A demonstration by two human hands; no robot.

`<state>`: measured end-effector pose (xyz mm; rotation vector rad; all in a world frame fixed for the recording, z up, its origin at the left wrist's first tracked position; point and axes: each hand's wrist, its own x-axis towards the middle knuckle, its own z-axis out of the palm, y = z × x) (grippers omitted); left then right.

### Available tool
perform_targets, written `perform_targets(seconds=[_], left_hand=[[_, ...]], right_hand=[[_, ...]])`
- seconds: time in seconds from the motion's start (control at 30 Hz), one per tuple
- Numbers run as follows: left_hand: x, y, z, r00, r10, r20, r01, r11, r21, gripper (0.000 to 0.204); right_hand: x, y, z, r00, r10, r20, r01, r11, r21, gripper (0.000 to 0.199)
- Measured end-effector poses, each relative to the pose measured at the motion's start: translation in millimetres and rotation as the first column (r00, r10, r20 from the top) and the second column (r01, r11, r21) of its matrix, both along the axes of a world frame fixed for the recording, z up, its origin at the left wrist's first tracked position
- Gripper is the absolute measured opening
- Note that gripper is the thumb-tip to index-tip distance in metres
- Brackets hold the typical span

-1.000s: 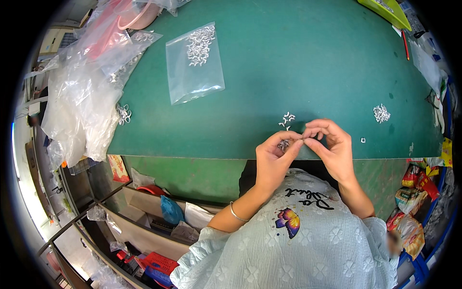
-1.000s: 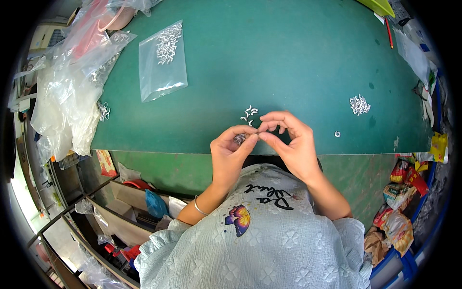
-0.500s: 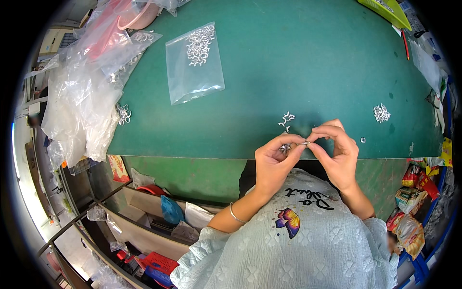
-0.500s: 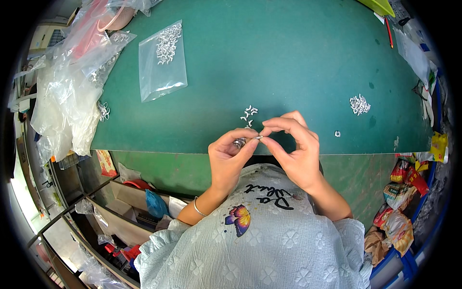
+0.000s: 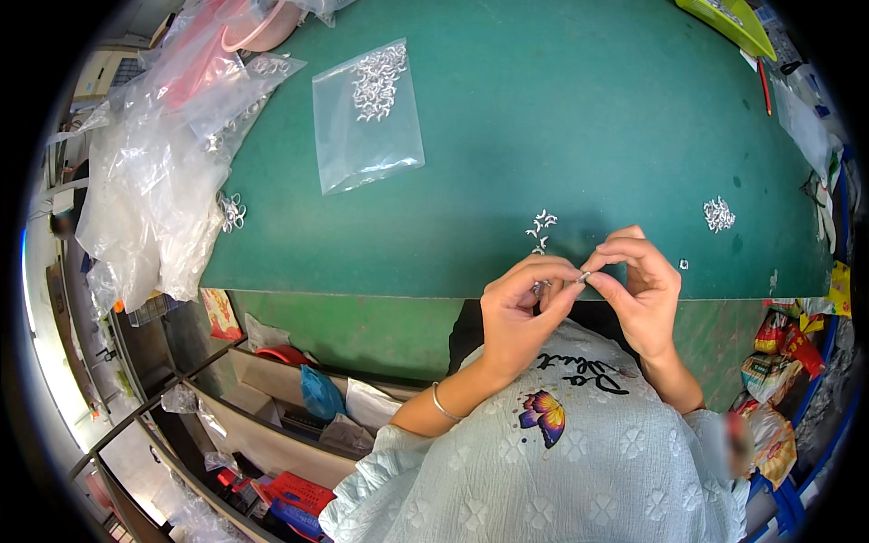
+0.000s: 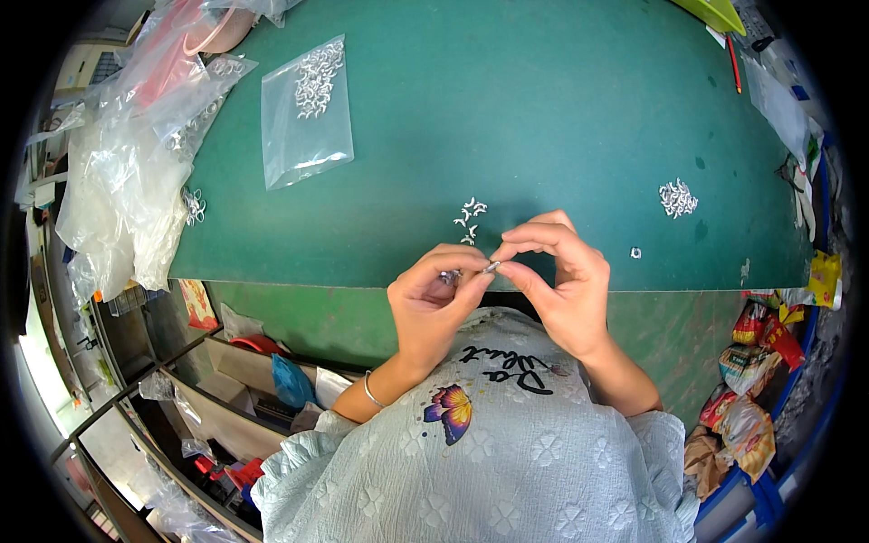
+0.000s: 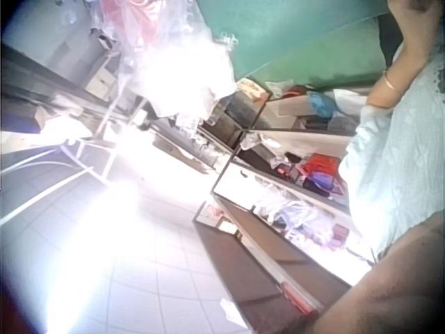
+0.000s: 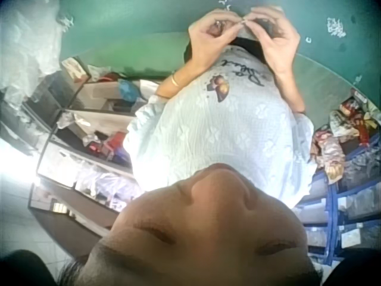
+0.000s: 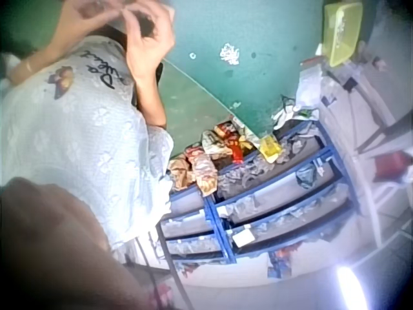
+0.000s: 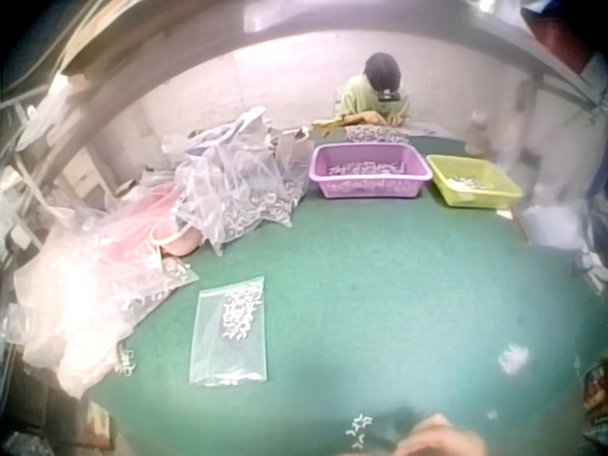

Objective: The person sits at a green workbench and repeatedly picks up small silver metal components, likely hooks and fasteners, from a pile. They manipulate these parts with their fingers, appearing to assemble or inspect them one by one. The person occasionally moves the components between their hands and the table surface.

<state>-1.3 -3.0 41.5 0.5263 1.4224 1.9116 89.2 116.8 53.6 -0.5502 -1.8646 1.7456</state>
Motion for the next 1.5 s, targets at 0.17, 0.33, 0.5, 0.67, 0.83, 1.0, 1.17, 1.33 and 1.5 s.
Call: perform_targets(seconds=[0.17, 0.33, 0.5, 0.67, 0.83, 1.0, 1.17, 1.33, 1.5], left_hand=[[-0.6, -1.2, 0.3, 1.000, -0.006, 0.011, 0.006, 1.000, 0.009, 0.017], [1.6, 5.1, 2.6, 0.999, 0.019, 0.026, -0.019, 1.000, -0.005, 0.015], [-3.8, -1.5, -0.4, 0.989, 0.111, 0.098, -0.096, 0.984, -0.152, 0.013], [-9.3, -6.1, -17.6, 0.963, 0.106, 0.248, -0.058, 0.980, -0.191, 0.012], [-10.5, -5.9, -21.7, 0.909, 0.192, 0.370, -0.155, 0.979, -0.130, 0.014], [-9.8, -6.9, -23.2, 0.877, 0.250, 0.411, -0.230, 0.968, -0.098, 0.016], [-10.4, -9.8, -22.6, 0.882, 0.252, 0.399, -0.222, 0.968, -0.119, 0.015], [-8.9, -10.4, -25.0, 0.882, 0.257, 0.396, -0.222, 0.966, -0.133, 0.014], [-9.6, -7.3, -23.6, 0.901, 0.216, 0.376, -0.166, 0.973, -0.160, 0.014]], right_hand=[[-0.4, -1.6, 0.4, 1.000, -0.004, -0.012, 0.003, 0.997, -0.078, 0.027], [7.7, 9.7, -4.7, 0.996, -0.085, 0.022, 0.085, 0.996, -0.029, 0.026], [50.8, 81.4, -28.3, 0.777, -0.613, 0.142, 0.475, 0.719, 0.507, 0.017], [95.6, 128.9, -53.3, 0.579, -0.789, 0.208, 0.435, 0.514, 0.740, 0.020], [49.1, 82.6, -27.6, 0.743, -0.642, 0.192, 0.382, 0.641, 0.665, 0.024], [-9.6, 27.1, -31.8, 0.960, -0.112, 0.258, -0.028, 0.874, 0.485, 0.034], [-35.4, 11.7, -53.6, 0.977, -0.045, 0.211, -0.098, 0.777, 0.622, 0.027], [-35.5, 13.1, -60.7, 0.989, -0.094, 0.112, 0.002, 0.773, 0.635, 0.019], [-30.2, 19.2, -60.6, 0.978, -0.185, 0.092, 0.089, 0.778, 0.623, 0.017]])
